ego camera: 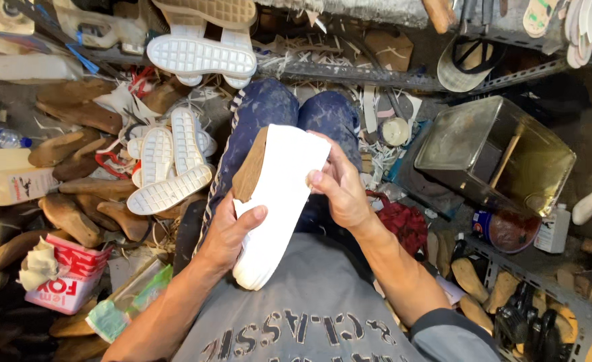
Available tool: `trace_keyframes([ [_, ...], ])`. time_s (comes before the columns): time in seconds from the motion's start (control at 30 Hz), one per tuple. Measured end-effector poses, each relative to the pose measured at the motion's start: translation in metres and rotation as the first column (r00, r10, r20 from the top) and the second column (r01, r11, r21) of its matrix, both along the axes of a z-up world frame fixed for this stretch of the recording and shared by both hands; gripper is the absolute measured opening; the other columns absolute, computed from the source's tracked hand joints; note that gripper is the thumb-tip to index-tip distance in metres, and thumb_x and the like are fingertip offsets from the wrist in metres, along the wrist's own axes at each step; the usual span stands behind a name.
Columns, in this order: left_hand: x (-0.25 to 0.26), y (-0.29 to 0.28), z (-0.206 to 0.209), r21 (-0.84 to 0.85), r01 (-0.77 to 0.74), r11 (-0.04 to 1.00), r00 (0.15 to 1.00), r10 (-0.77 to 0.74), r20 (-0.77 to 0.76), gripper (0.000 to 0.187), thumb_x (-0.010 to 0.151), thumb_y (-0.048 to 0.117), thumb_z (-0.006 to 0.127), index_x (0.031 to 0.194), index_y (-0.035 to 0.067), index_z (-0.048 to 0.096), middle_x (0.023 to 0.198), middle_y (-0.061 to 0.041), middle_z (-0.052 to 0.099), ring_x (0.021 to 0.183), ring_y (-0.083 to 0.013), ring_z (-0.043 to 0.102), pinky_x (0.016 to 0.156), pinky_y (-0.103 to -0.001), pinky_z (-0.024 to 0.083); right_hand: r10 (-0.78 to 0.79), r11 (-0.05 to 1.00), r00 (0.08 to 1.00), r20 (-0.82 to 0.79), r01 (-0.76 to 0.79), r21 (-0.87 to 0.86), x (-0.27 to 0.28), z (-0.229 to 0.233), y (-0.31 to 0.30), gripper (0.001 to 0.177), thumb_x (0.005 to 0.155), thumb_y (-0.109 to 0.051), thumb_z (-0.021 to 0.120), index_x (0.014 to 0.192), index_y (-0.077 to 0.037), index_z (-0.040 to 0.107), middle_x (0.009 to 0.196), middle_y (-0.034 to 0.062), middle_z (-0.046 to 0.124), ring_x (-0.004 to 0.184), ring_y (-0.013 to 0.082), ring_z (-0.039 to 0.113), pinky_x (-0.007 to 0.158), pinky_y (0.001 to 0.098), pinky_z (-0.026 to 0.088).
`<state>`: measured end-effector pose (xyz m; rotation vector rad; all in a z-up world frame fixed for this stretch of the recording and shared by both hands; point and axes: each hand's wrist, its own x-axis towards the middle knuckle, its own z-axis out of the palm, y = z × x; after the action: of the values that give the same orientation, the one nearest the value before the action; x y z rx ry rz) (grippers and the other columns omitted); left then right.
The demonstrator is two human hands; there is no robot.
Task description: The person uses a hammer to tap the sole of a white shoe, then uses pliers to pull out nails from the sole. They also use a wooden stick to poke at the shoe's sole and upper, and handle a second white shoe.
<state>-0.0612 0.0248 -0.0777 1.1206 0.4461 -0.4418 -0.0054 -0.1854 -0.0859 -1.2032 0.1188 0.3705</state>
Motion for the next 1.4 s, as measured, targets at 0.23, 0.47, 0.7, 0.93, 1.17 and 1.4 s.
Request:
trace_keyframes([
  [0.23,0.007,-0.012,0.066,-0.309,-0.492,0.814,0.817,0.309,-0.487,0.068,0.089,0.049,0.059,0.133,-0.003,0.058,0.118,-0.029,0.069,0.099,-0.0363,0.07,0.088,-0.05,0.057,-0.109,0.937,0.993,0.049,0.086,0.338,-0.017,0.01,-0.008,0.091,0.082,-0.035,0.069,0.158,-0.007,0.029,0.146,0.0402,0.047,0.118,0.0522,0.062,0.083,0.0469,0.062],
  [0.47,0.03,0.009,0.049,-0.211,-0.499,0.84,0.863,0.504,-0.035,0.053,0.085,0.028,0.071,0.131,0.006,0.058,0.101,-0.012,0.073,0.086,-0.0206,0.074,0.077,-0.039,0.065,-0.075,0.922,0.952,0.297,0.18,-0.342,0.003,-0.009,-0.045,0.074,0.099,-0.021,0.057,0.164,-0.009,0.024,0.157,0.0191,0.041,0.138,0.0245,0.04,0.114,0.0371,0.042],
  [0.7,0.039,-0.016,0.052,-0.374,-0.464,0.803,0.843,0.53,0.091,0.061,0.084,0.025,0.076,0.139,0.008,0.054,0.108,-0.018,0.073,0.093,-0.0251,0.075,0.081,-0.046,0.065,0.268,0.782,0.821,0.504,0.12,-0.612,-0.027,0.077,0.019,0.079,0.085,-0.032,0.075,0.15,0.001,0.045,0.151,0.0231,0.052,0.141,0.0364,0.048,0.116,0.0453,0.04],
  [0.93,0.041,-0.019,0.073,-0.571,-0.472,0.672,0.874,0.441,-0.205,0.066,0.091,0.049,0.064,0.138,0.003,0.058,0.128,-0.027,0.066,0.117,-0.0425,0.066,0.099,-0.063,0.052,0.25,0.844,0.834,0.492,0.062,-0.534,-0.04,0.078,0.03,0.061,0.101,-0.019,0.047,0.156,0.004,0.033,0.163,0.024,0.034,0.153,0.0366,0.028,0.126,0.0468,0.024],
  [1.17,0.043,-0.019,0.042,-0.506,-0.4,0.764,0.91,0.394,-0.125,0.066,0.089,0.053,0.066,0.132,0.003,0.062,0.121,-0.026,0.071,0.11,-0.0383,0.071,0.094,-0.056,0.058,0.32,0.847,0.87,0.376,-0.085,-0.524,-0.042,0.071,0.034,0.081,0.089,-0.022,0.066,0.157,0.002,0.031,0.16,0.0244,0.037,0.151,0.0402,0.03,0.123,0.0494,0.027],
  [1.4,0.049,-0.001,0.012,-0.397,-0.272,0.877,0.848,0.413,0.332,0.076,0.102,0.068,0.045,0.154,0.013,0.042,0.152,-0.013,0.051,0.14,-0.0309,0.049,0.123,-0.052,0.031,0.04,0.999,0.994,0.104,-0.04,0.006,-0.038,0.045,0.04,0.084,0.084,-0.011,0.068,0.158,0.003,0.03,0.135,0.0254,0.055,0.121,0.0288,0.055,0.105,0.0462,0.046],
])
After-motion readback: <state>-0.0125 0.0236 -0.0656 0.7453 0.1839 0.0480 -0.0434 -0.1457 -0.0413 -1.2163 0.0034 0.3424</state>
